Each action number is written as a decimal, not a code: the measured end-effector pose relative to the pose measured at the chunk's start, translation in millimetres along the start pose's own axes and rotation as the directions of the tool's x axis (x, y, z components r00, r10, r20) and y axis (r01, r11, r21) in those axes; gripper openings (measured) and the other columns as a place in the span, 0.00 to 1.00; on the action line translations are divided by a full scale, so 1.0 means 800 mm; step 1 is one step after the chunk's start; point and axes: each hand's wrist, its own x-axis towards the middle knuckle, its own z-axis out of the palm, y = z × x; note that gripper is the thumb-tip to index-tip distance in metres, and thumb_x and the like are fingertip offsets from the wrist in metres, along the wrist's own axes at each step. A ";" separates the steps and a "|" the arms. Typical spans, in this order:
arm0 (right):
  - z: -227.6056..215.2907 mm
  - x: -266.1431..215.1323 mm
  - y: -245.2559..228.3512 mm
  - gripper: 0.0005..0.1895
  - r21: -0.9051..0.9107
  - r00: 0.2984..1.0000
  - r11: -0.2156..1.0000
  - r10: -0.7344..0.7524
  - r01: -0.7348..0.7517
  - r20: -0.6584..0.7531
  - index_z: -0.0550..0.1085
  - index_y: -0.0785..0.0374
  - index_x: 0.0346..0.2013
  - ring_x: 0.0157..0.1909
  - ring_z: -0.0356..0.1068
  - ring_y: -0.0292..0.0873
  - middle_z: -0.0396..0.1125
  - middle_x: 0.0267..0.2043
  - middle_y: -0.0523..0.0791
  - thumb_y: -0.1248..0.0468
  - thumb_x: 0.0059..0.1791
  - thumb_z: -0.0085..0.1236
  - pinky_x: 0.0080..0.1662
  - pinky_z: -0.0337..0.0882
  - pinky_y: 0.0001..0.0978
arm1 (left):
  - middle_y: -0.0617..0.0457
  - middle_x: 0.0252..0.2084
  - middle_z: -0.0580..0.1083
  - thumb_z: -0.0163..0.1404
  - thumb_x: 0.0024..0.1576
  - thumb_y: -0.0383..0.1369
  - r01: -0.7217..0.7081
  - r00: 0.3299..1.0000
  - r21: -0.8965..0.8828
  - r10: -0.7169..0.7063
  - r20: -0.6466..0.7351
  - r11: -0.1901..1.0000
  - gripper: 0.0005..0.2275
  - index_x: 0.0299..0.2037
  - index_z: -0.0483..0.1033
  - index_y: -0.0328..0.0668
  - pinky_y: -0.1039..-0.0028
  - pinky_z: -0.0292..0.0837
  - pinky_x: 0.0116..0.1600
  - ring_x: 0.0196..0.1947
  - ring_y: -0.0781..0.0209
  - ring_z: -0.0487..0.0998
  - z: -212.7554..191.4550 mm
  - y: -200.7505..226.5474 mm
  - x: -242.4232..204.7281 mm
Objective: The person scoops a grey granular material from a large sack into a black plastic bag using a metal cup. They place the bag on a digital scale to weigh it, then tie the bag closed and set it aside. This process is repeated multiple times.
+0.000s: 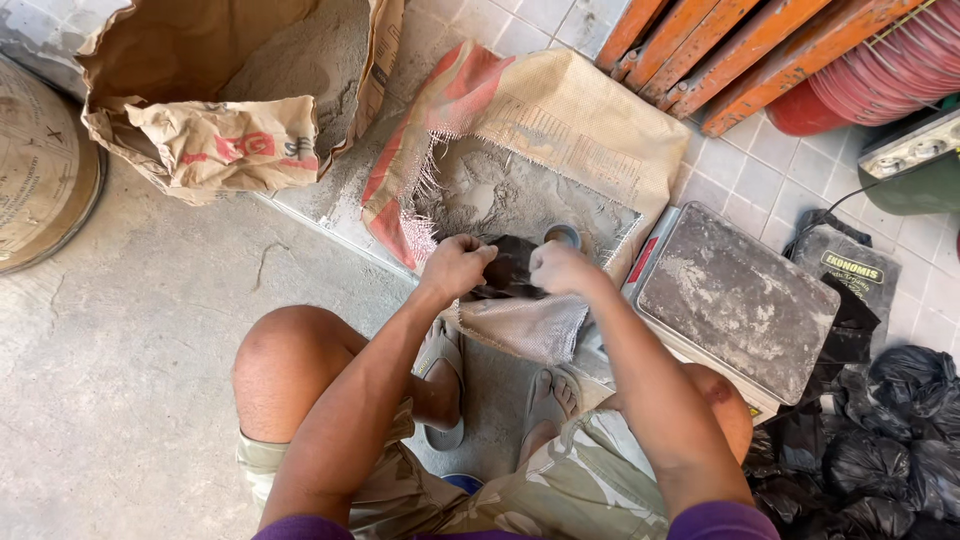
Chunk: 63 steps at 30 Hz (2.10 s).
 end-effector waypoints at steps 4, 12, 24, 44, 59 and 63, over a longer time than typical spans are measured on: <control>-0.036 -0.030 0.023 0.11 0.459 0.985 0.872 -0.165 0.174 -0.061 0.76 0.60 0.25 0.34 0.66 0.42 0.70 0.28 0.48 0.60 0.33 0.51 0.38 0.67 0.32 | 0.59 0.16 0.72 0.47 0.46 0.44 -0.053 0.998 -0.046 0.052 -0.033 0.998 0.10 0.30 0.75 0.53 0.77 0.66 0.40 0.27 0.63 0.76 0.013 -0.010 0.017; -0.059 -0.068 0.005 0.09 0.550 0.963 0.828 0.048 0.110 -0.265 0.73 0.66 0.25 0.22 0.63 0.41 0.65 0.22 0.49 0.64 0.35 0.60 0.23 0.66 0.30 | 0.45 0.44 0.72 0.52 0.47 0.39 -0.236 0.971 -0.123 0.239 0.006 0.964 0.13 0.42 0.71 0.52 0.62 0.62 0.57 0.52 0.49 0.69 -0.001 0.057 -0.061; -0.053 -0.033 0.011 0.08 0.487 0.852 0.862 0.143 0.143 -0.503 0.68 0.56 0.17 0.30 0.67 0.42 0.62 0.19 0.43 0.57 0.31 0.56 0.32 0.64 0.34 | 0.47 0.31 0.68 0.55 0.46 0.33 -0.435 0.887 -0.055 0.417 -0.198 0.899 0.15 0.42 0.67 0.44 0.64 0.67 0.42 0.35 0.52 0.73 0.001 0.056 -0.013; -0.097 -0.253 0.247 0.10 0.654 0.323 0.556 0.581 0.513 -0.747 0.64 0.62 0.17 0.18 0.59 0.32 0.62 0.13 0.44 0.69 0.37 0.57 0.23 0.55 0.18 | 0.50 0.28 0.68 0.48 0.50 0.26 -0.597 0.650 -0.293 0.664 0.369 0.747 0.10 0.41 0.66 0.39 0.73 0.65 0.33 0.24 0.64 0.71 0.237 0.254 -0.040; -0.055 -0.258 0.340 0.26 0.821 0.293 0.532 0.767 0.209 -0.571 0.66 0.63 0.41 0.30 0.67 0.36 0.66 0.27 0.44 0.63 0.33 0.67 0.32 0.67 0.23 | 0.49 0.36 0.70 0.44 0.50 0.28 -0.577 0.698 -0.061 0.531 0.481 0.814 0.19 0.51 0.53 0.39 0.62 0.69 0.36 0.36 0.55 0.74 0.348 0.226 -0.037; -0.053 -0.265 0.329 0.37 0.815 0.350 0.579 0.763 0.004 -0.543 0.62 0.59 0.49 0.34 0.70 0.37 0.68 0.32 0.44 0.57 0.31 0.70 0.38 0.70 0.28 | 0.46 0.44 0.69 0.48 0.48 0.34 -0.609 0.763 0.138 0.530 0.370 0.781 0.27 0.54 0.44 0.49 0.56 0.60 0.49 0.46 0.42 0.70 0.363 0.221 -0.034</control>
